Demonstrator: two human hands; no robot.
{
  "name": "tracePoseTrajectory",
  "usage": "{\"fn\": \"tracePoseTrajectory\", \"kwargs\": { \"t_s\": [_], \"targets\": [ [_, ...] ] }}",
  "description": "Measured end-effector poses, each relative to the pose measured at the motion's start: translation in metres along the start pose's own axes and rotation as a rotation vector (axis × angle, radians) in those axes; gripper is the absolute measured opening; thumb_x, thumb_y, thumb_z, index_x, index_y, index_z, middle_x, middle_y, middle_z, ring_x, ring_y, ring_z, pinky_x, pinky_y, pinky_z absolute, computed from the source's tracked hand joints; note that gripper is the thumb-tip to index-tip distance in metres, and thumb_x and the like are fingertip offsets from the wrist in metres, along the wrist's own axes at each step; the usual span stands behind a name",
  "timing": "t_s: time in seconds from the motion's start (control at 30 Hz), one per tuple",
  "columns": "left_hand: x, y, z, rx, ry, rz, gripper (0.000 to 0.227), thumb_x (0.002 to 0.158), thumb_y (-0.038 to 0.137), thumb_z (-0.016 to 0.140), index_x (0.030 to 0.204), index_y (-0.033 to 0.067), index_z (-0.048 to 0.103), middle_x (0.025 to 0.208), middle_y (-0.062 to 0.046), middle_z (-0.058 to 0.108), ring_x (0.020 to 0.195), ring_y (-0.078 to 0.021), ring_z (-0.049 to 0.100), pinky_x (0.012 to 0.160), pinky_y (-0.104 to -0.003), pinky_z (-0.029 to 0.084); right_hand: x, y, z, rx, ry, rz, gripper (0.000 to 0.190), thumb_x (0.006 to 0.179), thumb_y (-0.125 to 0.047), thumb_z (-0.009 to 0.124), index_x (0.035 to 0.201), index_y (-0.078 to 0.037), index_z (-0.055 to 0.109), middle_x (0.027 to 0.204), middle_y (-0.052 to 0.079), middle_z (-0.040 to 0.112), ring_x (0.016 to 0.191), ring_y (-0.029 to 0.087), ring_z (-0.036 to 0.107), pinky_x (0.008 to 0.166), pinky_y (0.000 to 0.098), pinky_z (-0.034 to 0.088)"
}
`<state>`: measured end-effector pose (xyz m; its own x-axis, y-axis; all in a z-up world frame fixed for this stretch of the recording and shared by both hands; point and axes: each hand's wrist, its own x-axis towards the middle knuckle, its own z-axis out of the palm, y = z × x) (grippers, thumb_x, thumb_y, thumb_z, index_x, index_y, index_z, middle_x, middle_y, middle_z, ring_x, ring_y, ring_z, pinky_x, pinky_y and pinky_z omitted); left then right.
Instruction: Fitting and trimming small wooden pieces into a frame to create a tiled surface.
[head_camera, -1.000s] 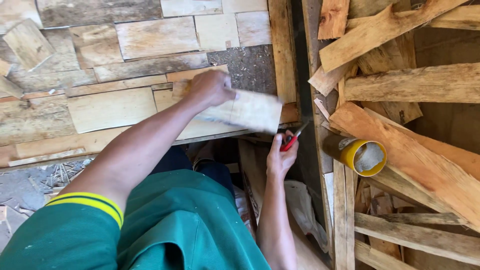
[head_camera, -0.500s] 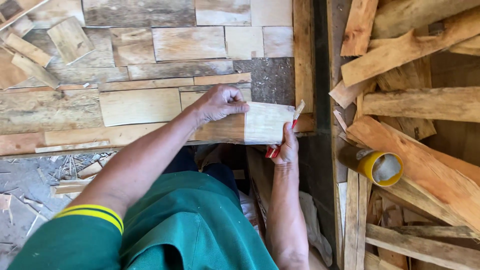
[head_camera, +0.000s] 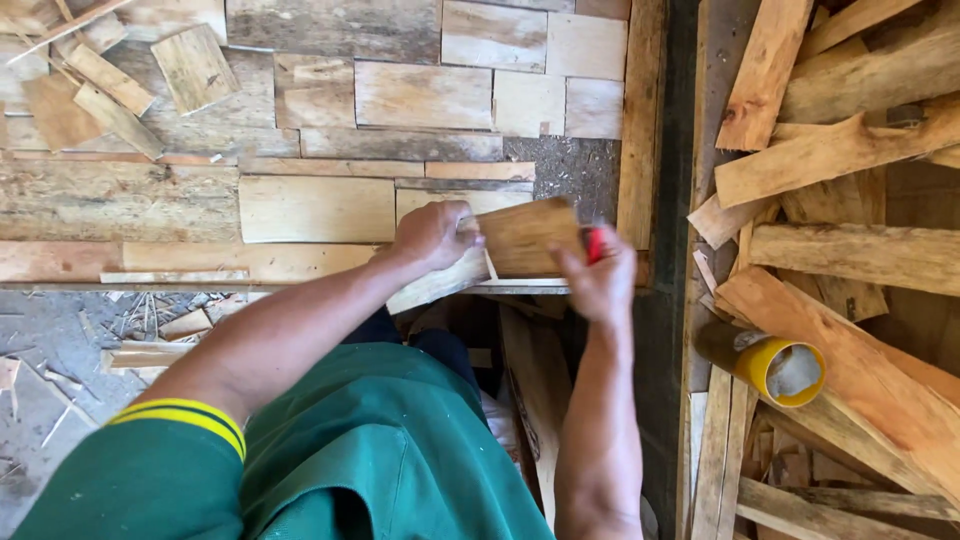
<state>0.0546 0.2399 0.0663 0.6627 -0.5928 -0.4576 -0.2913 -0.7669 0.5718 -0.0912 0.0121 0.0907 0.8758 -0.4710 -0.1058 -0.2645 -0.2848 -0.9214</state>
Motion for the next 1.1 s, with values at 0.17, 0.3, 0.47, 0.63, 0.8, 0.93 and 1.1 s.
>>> {"fn": "tracePoseTrajectory", "kwargs": {
  "t_s": [0.17,0.3,0.47,0.63,0.8,0.93,1.1],
  "targets": [
    [0.001,-0.008,-0.014,0.022,0.110,0.004,0.030,0.083,0.039,0.077,0.103,0.0168,0.073,0.089,-0.010,0.074,0.083,-0.0316,0.071,0.073,-0.049,0.057,-0.002,-0.040,0.014,-0.234,-0.058,-0.003,0.031,0.088,-0.014,0.088,0.078,-0.009,0.059,0.067,0.000,0.058,0.060,0.011,0.050,0.056,0.0288,0.043],
    [-0.001,-0.012,-0.040,0.048,-0.050,0.189,0.021,0.086,0.036,0.073,0.099,0.0192,0.078,0.090,-0.008,0.076,0.084,-0.0295,0.073,0.076,-0.050,0.057,0.011,-0.037,0.000,0.146,-0.080,0.141,0.021,0.082,-0.012,0.087,0.092,-0.010,0.069,0.082,-0.001,0.069,0.072,0.009,0.061,0.068,0.0257,0.052],
    [-0.008,-0.011,-0.054,0.257,-0.253,0.347,0.030,0.081,0.037,0.078,0.107,0.0223,0.078,0.092,-0.007,0.077,0.086,-0.0288,0.073,0.080,-0.049,0.057,0.026,-0.004,-0.014,0.363,-0.216,0.221,0.026,0.080,-0.009,0.087,0.102,-0.005,0.072,0.093,0.003,0.075,0.081,0.011,0.067,0.077,0.0267,0.056],
    [-0.016,-0.005,-0.069,0.078,-0.401,0.231,0.031,0.088,0.044,0.071,0.115,0.0275,0.073,0.097,-0.002,0.077,0.078,-0.0248,0.076,0.080,-0.045,0.057,0.030,0.012,-0.011,0.512,-0.220,0.343,0.033,0.074,-0.009,0.089,0.100,-0.007,0.070,0.091,0.002,0.076,0.080,0.013,0.070,0.076,0.0280,0.057],
    [-0.036,-0.004,-0.063,0.600,-0.501,0.537,0.019,0.091,0.025,0.064,0.097,0.0220,0.082,0.096,-0.011,0.078,0.087,-0.0293,0.071,0.079,-0.046,0.059,0.028,0.012,0.007,0.328,-0.399,0.410,0.031,0.073,-0.012,0.092,0.095,-0.007,0.071,0.084,0.002,0.072,0.072,0.012,0.062,0.067,0.0277,0.050],
    [-0.028,-0.036,-0.044,0.535,-0.328,0.624,0.016,0.085,0.025,0.066,0.089,0.0170,0.080,0.096,-0.011,0.077,0.093,-0.0293,0.072,0.084,-0.043,0.059,0.026,0.017,0.018,0.218,-0.421,0.333,0.030,0.076,-0.015,0.093,0.093,-0.008,0.069,0.079,0.000,0.067,0.067,0.010,0.057,0.062,0.0266,0.047],
    [-0.016,-0.054,-0.042,-0.822,-0.091,-0.158,0.022,0.086,0.029,0.072,0.102,0.0150,0.078,0.102,-0.007,0.079,0.092,-0.0191,0.075,0.082,-0.034,0.062,0.000,0.019,0.061,0.548,-0.011,0.439,0.032,0.077,-0.018,0.089,0.089,-0.014,0.059,0.066,-0.002,0.060,0.049,0.009,0.051,0.042,0.0267,0.042]
  ]
}}
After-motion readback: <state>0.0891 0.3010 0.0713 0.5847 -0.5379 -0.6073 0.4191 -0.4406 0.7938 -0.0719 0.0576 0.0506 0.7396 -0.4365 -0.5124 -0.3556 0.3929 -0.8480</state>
